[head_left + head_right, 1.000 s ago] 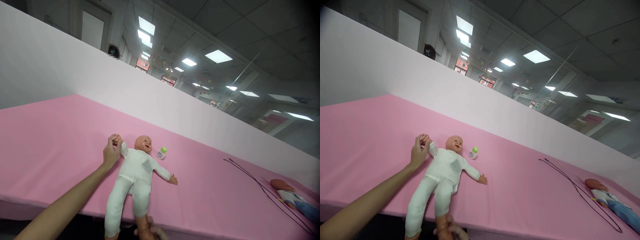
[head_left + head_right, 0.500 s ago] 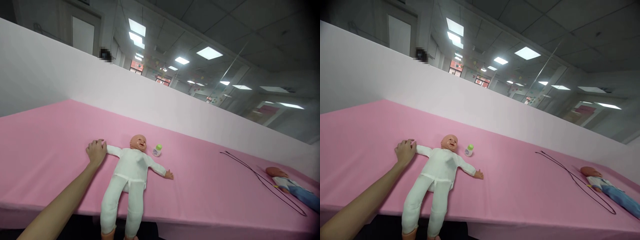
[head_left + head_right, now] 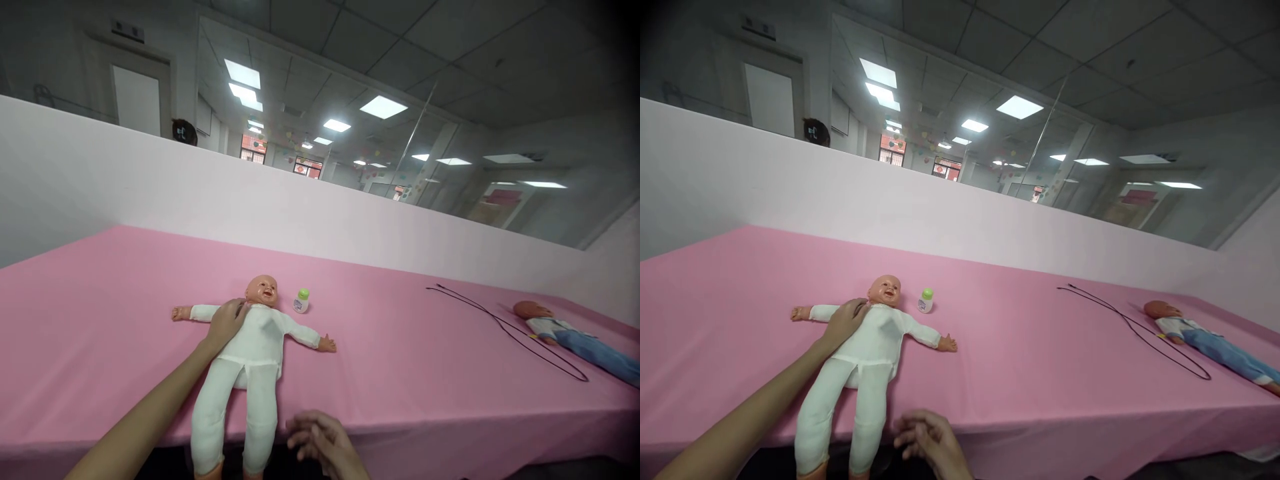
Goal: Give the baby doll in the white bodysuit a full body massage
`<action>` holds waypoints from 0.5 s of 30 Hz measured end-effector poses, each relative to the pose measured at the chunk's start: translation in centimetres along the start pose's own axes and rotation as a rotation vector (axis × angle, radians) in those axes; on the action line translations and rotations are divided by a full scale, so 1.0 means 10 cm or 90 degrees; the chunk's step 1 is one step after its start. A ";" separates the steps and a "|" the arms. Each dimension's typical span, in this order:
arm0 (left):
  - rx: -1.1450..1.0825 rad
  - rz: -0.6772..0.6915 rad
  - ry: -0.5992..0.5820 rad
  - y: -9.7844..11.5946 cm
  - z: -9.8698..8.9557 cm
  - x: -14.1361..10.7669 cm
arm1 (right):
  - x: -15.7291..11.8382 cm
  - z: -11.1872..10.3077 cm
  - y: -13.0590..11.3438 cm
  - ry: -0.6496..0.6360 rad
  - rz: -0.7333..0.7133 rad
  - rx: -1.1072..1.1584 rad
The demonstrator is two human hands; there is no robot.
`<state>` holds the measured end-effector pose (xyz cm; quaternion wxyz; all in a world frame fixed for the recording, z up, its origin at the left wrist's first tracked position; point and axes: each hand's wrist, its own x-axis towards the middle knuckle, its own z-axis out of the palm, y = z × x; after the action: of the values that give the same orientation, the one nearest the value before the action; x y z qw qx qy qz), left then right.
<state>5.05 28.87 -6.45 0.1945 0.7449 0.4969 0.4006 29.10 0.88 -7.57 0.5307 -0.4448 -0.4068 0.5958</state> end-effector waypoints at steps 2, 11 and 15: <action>0.016 -0.027 -0.020 0.07 0.00 -0.01 | 0.29 0.03 -0.18 0.052 0.000 0.023; 0.083 -0.148 -0.097 0.33 -0.06 0.24 | 1.59 0.27 -0.43 0.109 0.110 0.211; 0.086 -0.182 -0.114 0.42 0.01 0.25 | 1.82 0.50 -0.43 0.084 0.089 0.231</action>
<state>8.06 29.32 -2.56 0.2425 0.7107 0.6043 0.2664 24.67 19.37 -3.90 0.5851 -0.4070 -0.2254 0.6642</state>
